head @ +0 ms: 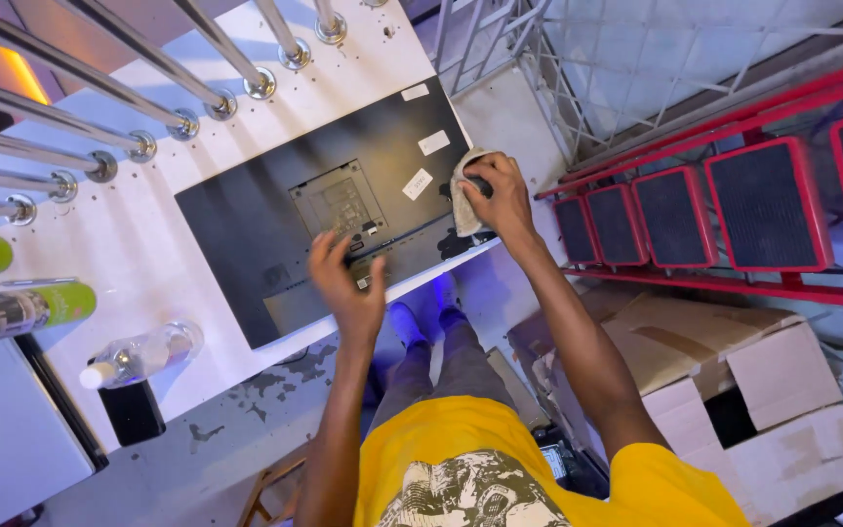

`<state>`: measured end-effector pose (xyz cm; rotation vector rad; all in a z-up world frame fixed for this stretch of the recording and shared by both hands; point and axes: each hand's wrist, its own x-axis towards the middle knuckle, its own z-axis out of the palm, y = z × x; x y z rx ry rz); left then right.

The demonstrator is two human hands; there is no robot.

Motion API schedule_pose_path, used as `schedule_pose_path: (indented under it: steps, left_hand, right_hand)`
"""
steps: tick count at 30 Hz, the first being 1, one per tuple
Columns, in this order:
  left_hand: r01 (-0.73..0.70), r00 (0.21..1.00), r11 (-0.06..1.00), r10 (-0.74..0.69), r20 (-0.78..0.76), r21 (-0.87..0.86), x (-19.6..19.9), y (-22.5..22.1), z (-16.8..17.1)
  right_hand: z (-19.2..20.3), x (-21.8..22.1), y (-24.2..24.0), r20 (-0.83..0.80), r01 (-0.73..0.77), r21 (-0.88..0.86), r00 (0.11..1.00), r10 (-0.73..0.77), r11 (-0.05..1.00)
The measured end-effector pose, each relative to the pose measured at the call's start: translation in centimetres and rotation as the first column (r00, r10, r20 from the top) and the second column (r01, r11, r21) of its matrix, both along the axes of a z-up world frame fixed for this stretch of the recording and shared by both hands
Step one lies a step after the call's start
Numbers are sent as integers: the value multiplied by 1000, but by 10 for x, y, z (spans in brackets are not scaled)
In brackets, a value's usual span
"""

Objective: Cleaning the back of a computer monitor using a cloth and liquid on a workbench.

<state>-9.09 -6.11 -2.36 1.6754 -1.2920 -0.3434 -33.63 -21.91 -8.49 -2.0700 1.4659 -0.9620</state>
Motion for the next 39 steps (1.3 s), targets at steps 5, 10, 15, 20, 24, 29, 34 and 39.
schedule_pose_path:
  steps: [5,10,15,20,24,29,34,39]
  left_hand:
    - [307,869,924,-369,329,227,-20,-91,-17]
    - [180,769,826,-457,447,535,-25,-110,-3]
    - [225,761,835,-472,445,502,-24,-107,-7]
    - [202,771,848,-446,455,490,-25,-107,-8]
    - [202,759,853,-446,473,481,-24,-105,-19]
    - [190,751,843,-455,478,503,-27,-107,-17]
    - [200,755,848,-453,474,491,-29,-106,-24]
    - [179,759,871,-418,500,457,-28,-108,-24]
  right_hand:
    - [-23,-15,-14,-16,3,24,1000,-2,1000]
    - [8,-1,8,-24,-51,150,998,55,987]
    - [-11,0,-30,8,-73,121,997,72,990]
    - [1,-11,-5,-85,-119,180,987,136,976]
    - [-8,8,-44,-55,-134,141,988,143,981]
    - [-12,-13,-1,-77,-194,125,976,204,973]
    - [-18,-5,-26,-57,-265,79,961,270,961]
    - [-16,-37,-9,-72,-206,69,975,211,976]
